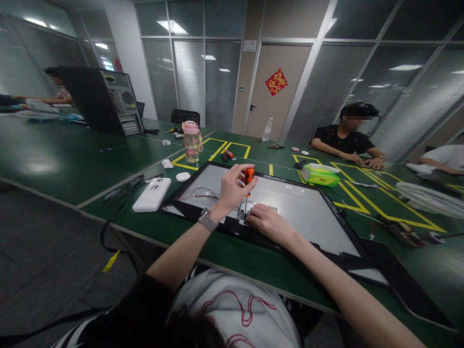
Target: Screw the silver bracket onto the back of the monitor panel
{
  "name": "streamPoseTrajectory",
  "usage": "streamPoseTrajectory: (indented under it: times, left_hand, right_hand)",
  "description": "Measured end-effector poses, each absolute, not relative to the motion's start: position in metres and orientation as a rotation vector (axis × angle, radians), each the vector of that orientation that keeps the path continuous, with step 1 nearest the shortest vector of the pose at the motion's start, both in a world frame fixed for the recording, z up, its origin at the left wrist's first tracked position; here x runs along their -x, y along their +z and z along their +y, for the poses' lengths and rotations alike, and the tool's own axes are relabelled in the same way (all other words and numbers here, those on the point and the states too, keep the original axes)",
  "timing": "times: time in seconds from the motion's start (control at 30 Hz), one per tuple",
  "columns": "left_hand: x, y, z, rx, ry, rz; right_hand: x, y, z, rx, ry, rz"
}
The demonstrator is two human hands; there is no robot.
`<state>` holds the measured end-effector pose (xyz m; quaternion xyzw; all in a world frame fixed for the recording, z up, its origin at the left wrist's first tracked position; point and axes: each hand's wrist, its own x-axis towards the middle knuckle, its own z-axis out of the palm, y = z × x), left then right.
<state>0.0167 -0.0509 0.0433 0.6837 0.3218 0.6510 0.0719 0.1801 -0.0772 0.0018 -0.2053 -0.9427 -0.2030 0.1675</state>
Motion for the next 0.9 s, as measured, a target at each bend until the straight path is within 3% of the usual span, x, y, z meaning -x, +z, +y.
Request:
streamPoseTrajectory:
  times: [0.9]
  left_hand:
    - [-0.023, 0.040, -0.055, -2.125, 1.875, 0.924]
  right_hand:
    - [-0.185, -0.005, -0.076, 0.809, -0.369, -2.580]
